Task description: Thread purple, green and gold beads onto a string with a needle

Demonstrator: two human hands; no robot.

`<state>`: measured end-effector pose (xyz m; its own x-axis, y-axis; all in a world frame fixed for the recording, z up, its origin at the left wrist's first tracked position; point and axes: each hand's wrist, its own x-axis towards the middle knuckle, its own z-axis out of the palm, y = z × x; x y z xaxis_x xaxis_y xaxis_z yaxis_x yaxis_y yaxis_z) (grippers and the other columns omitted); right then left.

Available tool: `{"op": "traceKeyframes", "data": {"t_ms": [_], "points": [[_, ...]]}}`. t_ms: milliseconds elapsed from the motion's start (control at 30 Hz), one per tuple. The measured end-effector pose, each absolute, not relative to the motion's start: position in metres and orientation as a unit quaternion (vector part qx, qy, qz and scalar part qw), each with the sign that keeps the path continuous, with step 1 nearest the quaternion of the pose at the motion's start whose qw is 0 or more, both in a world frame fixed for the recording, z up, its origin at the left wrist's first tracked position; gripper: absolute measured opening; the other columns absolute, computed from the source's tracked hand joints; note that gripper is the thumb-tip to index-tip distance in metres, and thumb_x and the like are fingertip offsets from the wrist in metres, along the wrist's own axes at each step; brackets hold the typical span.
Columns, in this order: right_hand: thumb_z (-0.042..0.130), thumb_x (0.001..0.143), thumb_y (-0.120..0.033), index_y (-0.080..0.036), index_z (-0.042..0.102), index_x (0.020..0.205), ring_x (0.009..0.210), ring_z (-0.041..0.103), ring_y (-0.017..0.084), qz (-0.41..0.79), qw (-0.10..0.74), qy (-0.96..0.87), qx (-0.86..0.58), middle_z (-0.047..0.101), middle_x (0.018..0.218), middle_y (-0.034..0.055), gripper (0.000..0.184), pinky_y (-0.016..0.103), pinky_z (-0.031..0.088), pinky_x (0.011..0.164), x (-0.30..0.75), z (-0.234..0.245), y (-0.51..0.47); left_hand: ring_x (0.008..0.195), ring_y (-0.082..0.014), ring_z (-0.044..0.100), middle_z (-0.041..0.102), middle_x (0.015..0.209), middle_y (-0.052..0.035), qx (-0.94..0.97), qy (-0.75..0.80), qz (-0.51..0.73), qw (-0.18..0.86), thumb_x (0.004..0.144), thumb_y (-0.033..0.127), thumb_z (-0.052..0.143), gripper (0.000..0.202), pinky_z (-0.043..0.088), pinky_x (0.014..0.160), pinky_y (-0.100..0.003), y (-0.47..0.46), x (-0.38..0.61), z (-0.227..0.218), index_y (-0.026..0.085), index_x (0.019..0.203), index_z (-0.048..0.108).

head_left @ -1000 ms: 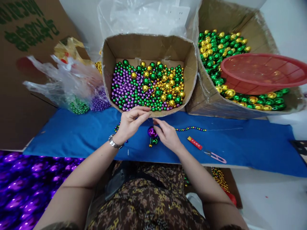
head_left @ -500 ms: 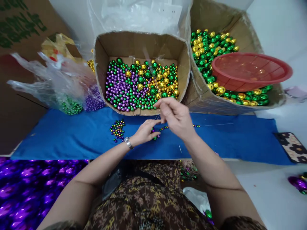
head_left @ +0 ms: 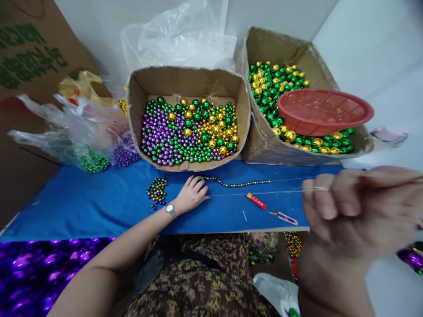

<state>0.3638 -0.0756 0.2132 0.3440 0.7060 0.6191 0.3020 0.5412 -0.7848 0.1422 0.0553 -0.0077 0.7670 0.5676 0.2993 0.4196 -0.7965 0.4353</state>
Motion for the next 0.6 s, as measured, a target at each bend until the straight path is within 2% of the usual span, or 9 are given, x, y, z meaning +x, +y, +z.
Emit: {"op": "traceKeyframes", "data": {"t_ms": [33, 133, 233, 300, 367, 467, 600], "points": [[0.052, 0.096, -0.037, -0.029, 0.061, 0.087, 0.038, 0.028, 0.008, 0.162, 0.719, -0.517, -0.435, 0.028, 0.051, -0.0073, 0.015, 0.024, 0.028, 0.036, 0.364, 0.2, -0.075, 0.128, -0.038, 0.044, 0.059, 0.126, -0.0191, 0.93, 0.256, 0.203, 0.171, 0.083, 0.039, 0.062, 0.038, 0.031, 0.106, -0.059, 0.055, 0.139, -0.005, 0.019, 0.115, 0.063], [0.054, 0.095, -0.035, -0.028, 0.064, 0.094, 0.045, 0.043, 0.009, 0.223, 0.684, -0.501, -0.482, 0.04, 0.054, -0.0059, 0.013, 0.025, 0.038, 0.043, 0.365, 0.156, -0.073, 0.127, -0.038, 0.045, 0.056, 0.129, -0.0198, 0.941, 0.201, 0.194, 0.189, 0.079, 0.048, 0.065, 0.055, 0.036, 0.104, -0.055, 0.061, 0.137, 0.019, 0.017, 0.123, 0.059], [0.049, 0.097, -0.034, -0.024, 0.064, 0.1, 0.051, 0.051, 0.01, 0.257, 0.609, -0.508, -0.553, 0.048, 0.057, -0.0048, 0.018, 0.025, 0.043, 0.051, 0.365, 0.12, -0.071, 0.104, -0.0274, 0.059, 0.066, 0.105, -0.0121, 0.932, 0.198, 0.215, 0.213, 0.085, 0.043, 0.058, 0.036, 0.046, 0.092, -0.043, 0.082, 0.149, 0.049, 0.021, 0.112, 0.064], [0.046, 0.098, -0.035, -0.023, 0.063, 0.102, 0.051, 0.052, 0.01, 0.268, 0.567, -0.52, -0.58, 0.051, 0.057, -0.005, 0.022, 0.024, 0.044, 0.052, 0.362, 0.104, -0.069, 0.091, -0.0229, 0.061, 0.067, 0.094, -0.0092, 0.909, 0.258, 0.258, 0.202, 0.09, 0.036, 0.05, 0.026, 0.048, 0.085, -0.039, 0.108, 0.165, 0.063, 0.021, 0.105, 0.066], [0.043, 0.098, -0.035, -0.021, 0.062, 0.104, 0.051, 0.053, 0.01, 0.269, 0.538, -0.53, -0.599, 0.052, 0.057, -0.0048, 0.025, 0.023, 0.044, 0.051, 0.357, 0.095, -0.065, 0.094, -0.0238, 0.059, 0.065, 0.099, -0.0104, 0.881, 0.333, 0.293, 0.168, 0.092, 0.028, 0.047, 0.026, 0.046, 0.087, -0.039, 0.14, 0.184, 0.068, 0.019, 0.108, 0.065], [0.041, 0.098, -0.036, -0.02, 0.062, 0.108, 0.053, 0.056, 0.011, 0.258, 0.508, -0.537, -0.621, 0.055, 0.059, -0.0037, 0.028, 0.023, 0.046, 0.053, 0.347, 0.085, -0.059, 0.107, -0.0302, 0.053, 0.06, 0.114, -0.016, 0.872, 0.408, 0.253, 0.1, 0.087, 0.017, 0.048, 0.035, 0.042, 0.093, -0.044, 0.187, 0.209, 0.064, 0.014, 0.12, 0.06], [0.039, 0.099, -0.035, -0.02, 0.062, 0.108, 0.055, 0.059, 0.013, 0.246, 0.477, -0.557, -0.634, 0.058, 0.061, -0.0024, 0.029, 0.023, 0.049, 0.055, 0.341, 0.074, -0.054, 0.112, -0.0352, 0.046, 0.059, 0.112, -0.0191, 0.888, 0.425, 0.172, 0.039, 0.083, 0.011, 0.049, 0.04, 0.04, 0.093, -0.049, 0.218, 0.224, 0.055, 0.012, 0.122, 0.059]]}}
